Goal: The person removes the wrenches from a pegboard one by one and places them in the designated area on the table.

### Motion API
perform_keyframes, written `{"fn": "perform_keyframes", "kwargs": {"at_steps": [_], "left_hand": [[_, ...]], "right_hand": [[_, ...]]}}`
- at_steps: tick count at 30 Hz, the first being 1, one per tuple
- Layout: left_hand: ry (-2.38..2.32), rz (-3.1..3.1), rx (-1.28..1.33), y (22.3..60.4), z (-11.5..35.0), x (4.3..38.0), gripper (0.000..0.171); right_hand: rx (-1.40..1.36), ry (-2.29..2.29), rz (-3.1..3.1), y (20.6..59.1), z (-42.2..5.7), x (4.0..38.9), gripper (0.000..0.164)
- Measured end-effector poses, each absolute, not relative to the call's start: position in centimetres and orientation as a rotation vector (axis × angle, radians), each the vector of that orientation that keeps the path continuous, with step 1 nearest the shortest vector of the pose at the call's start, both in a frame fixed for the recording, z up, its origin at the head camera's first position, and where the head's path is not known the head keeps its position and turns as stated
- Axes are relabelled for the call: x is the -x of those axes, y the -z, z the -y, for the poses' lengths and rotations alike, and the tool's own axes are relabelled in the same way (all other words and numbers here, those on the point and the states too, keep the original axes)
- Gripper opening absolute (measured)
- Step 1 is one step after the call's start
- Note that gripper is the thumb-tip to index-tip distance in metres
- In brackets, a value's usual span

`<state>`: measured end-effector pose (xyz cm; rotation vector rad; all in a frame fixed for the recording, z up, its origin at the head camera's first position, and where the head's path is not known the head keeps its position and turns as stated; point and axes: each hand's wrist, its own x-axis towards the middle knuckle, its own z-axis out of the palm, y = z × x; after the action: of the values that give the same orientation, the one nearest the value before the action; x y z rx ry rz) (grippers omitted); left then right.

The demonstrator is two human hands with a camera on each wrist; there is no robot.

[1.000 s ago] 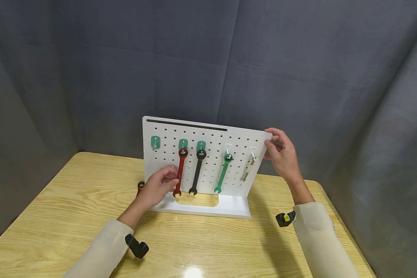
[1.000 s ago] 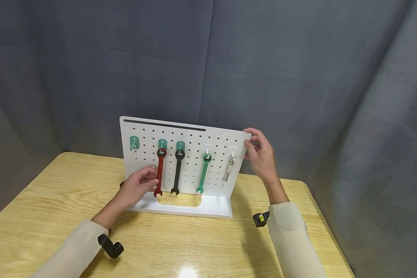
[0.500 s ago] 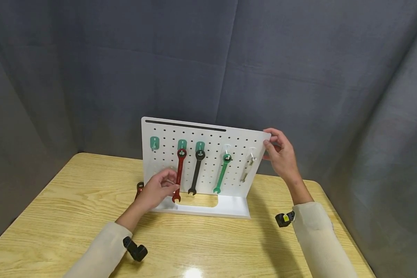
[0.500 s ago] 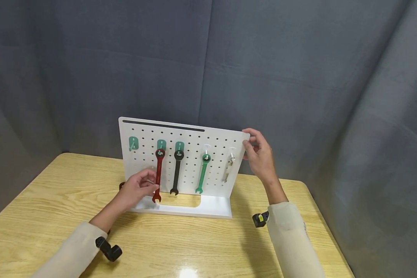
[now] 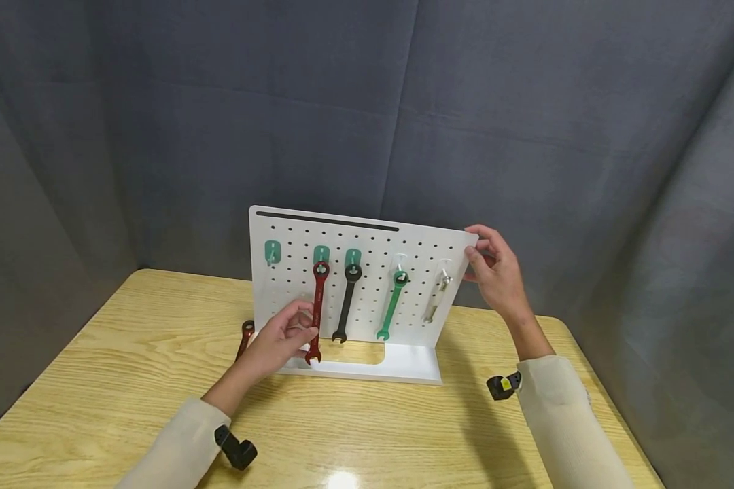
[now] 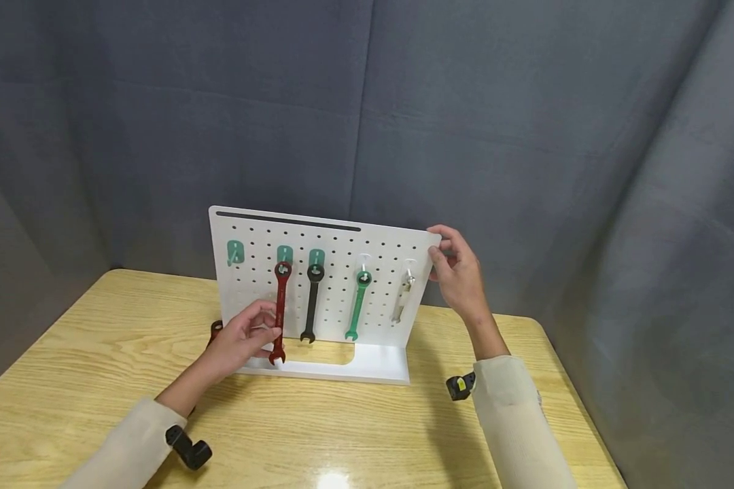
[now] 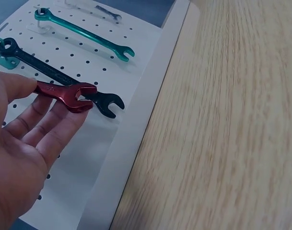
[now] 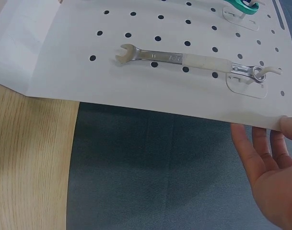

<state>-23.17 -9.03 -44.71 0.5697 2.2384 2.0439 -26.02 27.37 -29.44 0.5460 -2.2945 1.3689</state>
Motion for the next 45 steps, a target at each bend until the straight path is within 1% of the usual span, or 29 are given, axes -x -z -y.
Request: {"fn": "perform_keyframes", "kwargs": {"at_steps": [15, 25, 34, 38, 45], "left_hand": [[-2.033, -2.211, -0.59, 44.1, 9.9, 22.6, 0.029], [-2.063, -2.173, -0.617, 43.6, 9.4, 22.1, 0.03], [-2.129, -2.067, -0.623, 42.9, 8.9, 21.4, 0.032], [-2.159, -2.019, -0.592, 42.7, 8.7, 21.1, 0.036], [-2.157, -2.01, -0.535, 42.2, 8.8, 20.8, 0.037]], "right_hand": [[-0.561, -1.388, 2.289, 29.8, -27.6, 26.4, 0.037], [-0.548, -1.389, 2.3, 29.8, -27.6, 26.2, 0.037], [-0.535, -1.389, 2.285, 31.8, -29.2, 28.6, 0.039], [-0.543, -1.388, 2.283, 31.9, -29.2, 28.6, 0.04], [-0.533, -1.392, 2.288, 31.8, -29.1, 28.5, 0.039]]}}
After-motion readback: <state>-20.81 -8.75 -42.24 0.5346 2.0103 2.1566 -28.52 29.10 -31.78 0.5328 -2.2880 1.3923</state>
